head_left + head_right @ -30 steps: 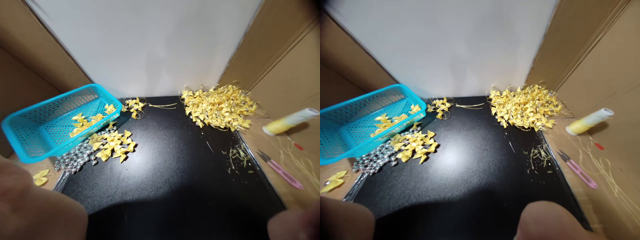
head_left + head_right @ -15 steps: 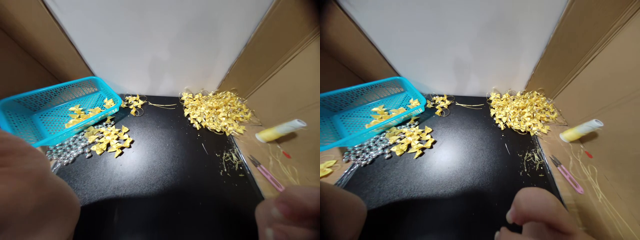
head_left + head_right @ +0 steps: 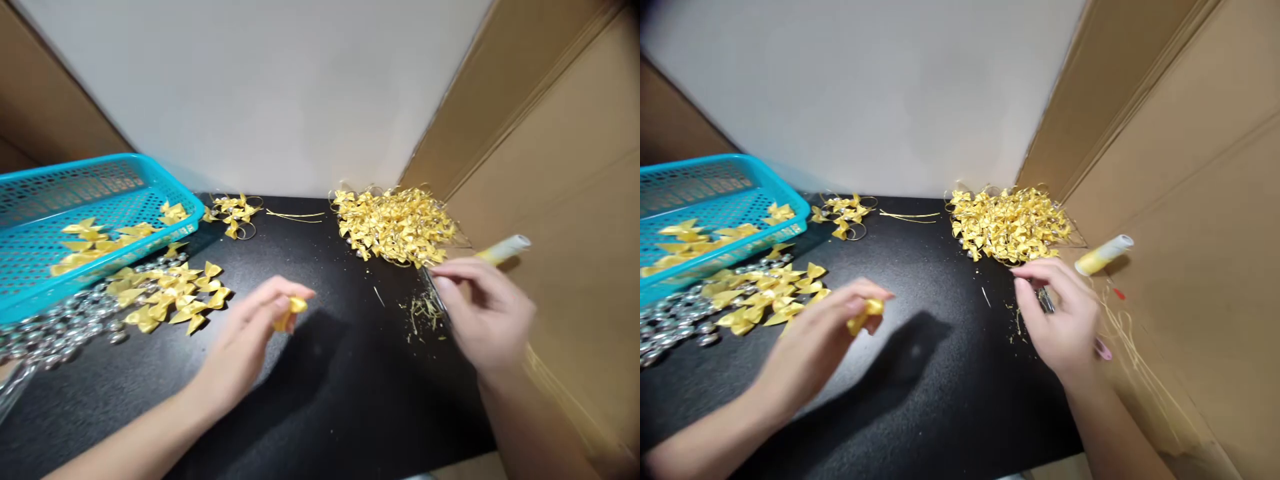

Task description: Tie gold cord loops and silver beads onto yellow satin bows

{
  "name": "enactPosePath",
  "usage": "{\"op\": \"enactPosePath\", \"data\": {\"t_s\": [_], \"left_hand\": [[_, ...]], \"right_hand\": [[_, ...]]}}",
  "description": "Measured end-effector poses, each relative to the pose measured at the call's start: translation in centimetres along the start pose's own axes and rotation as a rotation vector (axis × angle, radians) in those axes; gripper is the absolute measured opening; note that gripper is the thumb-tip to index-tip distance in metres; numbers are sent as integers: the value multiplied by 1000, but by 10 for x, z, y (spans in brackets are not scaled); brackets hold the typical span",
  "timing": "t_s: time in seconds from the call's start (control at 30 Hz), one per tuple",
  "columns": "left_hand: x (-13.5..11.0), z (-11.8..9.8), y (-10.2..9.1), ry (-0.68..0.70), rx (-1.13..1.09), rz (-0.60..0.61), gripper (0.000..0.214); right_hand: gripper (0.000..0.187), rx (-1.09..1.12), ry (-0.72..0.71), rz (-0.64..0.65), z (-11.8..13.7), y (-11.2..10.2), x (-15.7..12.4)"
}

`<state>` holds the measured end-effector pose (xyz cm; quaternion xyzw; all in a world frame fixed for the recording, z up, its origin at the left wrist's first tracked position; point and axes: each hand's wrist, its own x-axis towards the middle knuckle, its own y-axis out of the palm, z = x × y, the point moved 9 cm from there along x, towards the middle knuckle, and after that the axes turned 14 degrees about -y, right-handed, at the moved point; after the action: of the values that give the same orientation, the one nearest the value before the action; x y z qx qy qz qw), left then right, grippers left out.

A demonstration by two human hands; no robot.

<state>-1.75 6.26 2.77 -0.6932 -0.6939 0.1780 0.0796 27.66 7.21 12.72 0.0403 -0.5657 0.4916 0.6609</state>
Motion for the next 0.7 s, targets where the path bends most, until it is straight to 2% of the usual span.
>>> {"op": "enactPosePath", "data": {"t_s": [0.07,0.13,0.2,0.33,0.4,0.5,0.6,0.7], "left_hand": [[19,-1,38,-131,-139,209,29],[22,8,56,-245,-252,264,29],[19,23,64,-332,-336,280,33],[14,41,65,-375,-413,283,39],[16,38,61,-307,-371,264,35],[16,22,50,-82,-183,171,25],[14,6,41,129,49,74,20],[14,1,33,225,206,-7,18]], "right_hand": [[7,-6,139,262,-27,39,-8],[5,-4,201,493,-43,71,-26],[5,-39,224,559,-50,86,-40],[5,-30,159,548,-44,96,-45],[6,-37,137,529,-43,93,-45],[6,-130,186,521,-55,86,-48],[7,-187,257,595,-66,88,-56],[6,-252,263,669,-65,93,-60]]}}
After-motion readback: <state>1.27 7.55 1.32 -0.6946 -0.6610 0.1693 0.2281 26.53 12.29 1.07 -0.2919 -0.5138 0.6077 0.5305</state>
